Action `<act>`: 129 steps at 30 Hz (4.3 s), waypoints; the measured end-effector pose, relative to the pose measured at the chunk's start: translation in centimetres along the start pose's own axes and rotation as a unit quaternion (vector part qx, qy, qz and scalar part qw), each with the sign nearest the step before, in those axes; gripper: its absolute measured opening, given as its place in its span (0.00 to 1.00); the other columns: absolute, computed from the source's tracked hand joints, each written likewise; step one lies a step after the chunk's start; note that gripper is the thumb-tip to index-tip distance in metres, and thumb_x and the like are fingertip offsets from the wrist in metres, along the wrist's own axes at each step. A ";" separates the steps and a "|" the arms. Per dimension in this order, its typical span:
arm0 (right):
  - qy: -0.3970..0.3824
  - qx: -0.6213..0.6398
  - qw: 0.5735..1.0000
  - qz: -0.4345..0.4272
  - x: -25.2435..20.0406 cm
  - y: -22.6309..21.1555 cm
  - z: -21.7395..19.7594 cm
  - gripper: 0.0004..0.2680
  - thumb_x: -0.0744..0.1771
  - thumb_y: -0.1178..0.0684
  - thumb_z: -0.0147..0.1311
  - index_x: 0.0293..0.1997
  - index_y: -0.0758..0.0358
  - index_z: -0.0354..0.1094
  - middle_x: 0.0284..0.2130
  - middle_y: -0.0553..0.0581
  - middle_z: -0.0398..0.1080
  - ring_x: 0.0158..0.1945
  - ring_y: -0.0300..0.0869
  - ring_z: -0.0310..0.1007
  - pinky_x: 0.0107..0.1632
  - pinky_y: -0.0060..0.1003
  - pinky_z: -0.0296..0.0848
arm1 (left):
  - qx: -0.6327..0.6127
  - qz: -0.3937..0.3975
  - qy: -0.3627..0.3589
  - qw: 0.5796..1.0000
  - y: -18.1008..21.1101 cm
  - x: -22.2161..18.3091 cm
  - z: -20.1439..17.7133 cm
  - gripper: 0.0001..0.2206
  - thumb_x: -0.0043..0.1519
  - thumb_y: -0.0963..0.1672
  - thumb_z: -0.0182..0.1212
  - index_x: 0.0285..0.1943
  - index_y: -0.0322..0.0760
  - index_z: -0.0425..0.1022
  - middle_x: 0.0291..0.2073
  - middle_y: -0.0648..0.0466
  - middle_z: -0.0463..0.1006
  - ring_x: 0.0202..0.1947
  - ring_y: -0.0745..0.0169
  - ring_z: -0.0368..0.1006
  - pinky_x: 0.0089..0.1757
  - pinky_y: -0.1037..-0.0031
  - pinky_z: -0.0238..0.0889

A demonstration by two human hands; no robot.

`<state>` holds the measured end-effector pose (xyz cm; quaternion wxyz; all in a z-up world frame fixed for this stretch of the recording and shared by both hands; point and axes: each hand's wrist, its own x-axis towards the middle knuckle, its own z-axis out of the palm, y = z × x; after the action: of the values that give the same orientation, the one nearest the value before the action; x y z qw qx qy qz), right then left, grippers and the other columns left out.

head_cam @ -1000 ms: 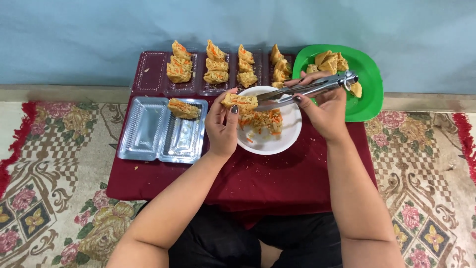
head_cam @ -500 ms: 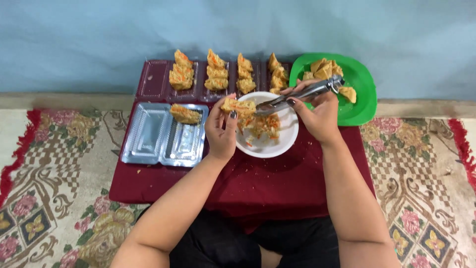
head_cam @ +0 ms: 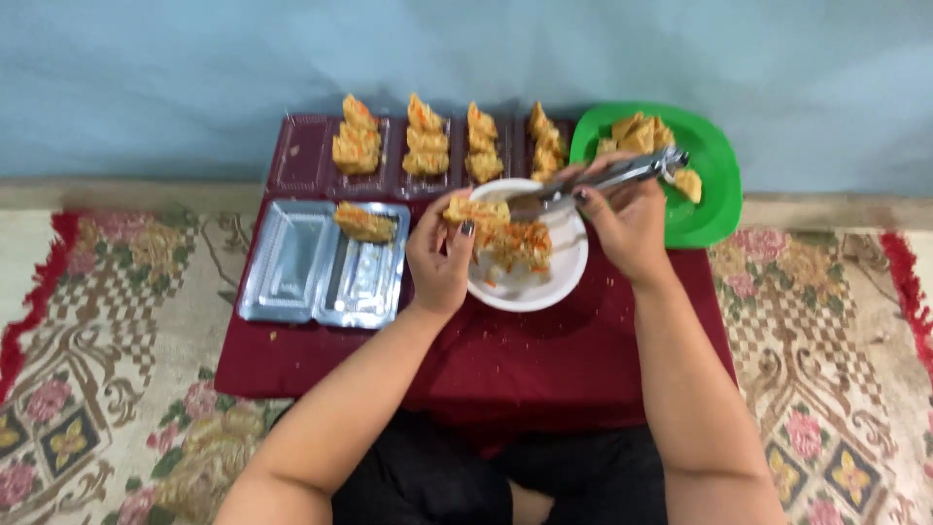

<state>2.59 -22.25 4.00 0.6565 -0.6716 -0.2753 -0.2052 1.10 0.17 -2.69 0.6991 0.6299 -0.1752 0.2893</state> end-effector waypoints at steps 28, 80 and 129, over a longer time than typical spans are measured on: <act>-0.029 -0.100 0.995 0.005 -0.5 0.2 1.2 0.09 0.70 0.59 0.57 0.49 0.71 0.57 0.41 0.69 0.78 0.43 0.45 0.80 0.49 0.36 0.75 | -0.002 0.013 0.002 1.000 2.0 0.6 0.3 0.15 0.65 0.46 0.57 0.58 0.37 0.77 0.29 0.56 0.77 0.23 0.82 0.61 0.30 0.83 0.64; -0.071 -0.062 0.996 0.005 -0.9 0.7 0.1 0.12 0.72 0.70 0.50 0.54 0.62 0.53 0.45 0.66 0.72 0.55 0.54 0.79 0.53 0.36 0.79 | -0.030 -0.035 -0.051 0.998 3.5 0.6 -0.5 0.16 0.67 0.41 0.56 0.64 0.36 0.67 0.42 0.54 0.75 0.35 0.73 0.68 0.40 0.82 0.69; 0.078 -0.099 0.985 -0.117 -2.8 -1.0 2.6 0.11 0.74 0.49 0.49 0.48 0.64 0.51 0.43 0.66 0.75 0.52 0.50 0.77 0.71 0.53 0.57 | -0.025 0.000 0.012 1.000 2.4 -2.3 -1.0 0.20 0.69 0.45 0.61 0.69 0.38 0.67 0.62 0.49 0.73 0.49 0.65 0.78 0.52 0.75 0.72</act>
<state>-0.43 -19.96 2.83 0.5779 -0.6786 -0.2782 -0.3580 -2.34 0.77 -2.35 0.7168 0.6088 -0.1738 0.2921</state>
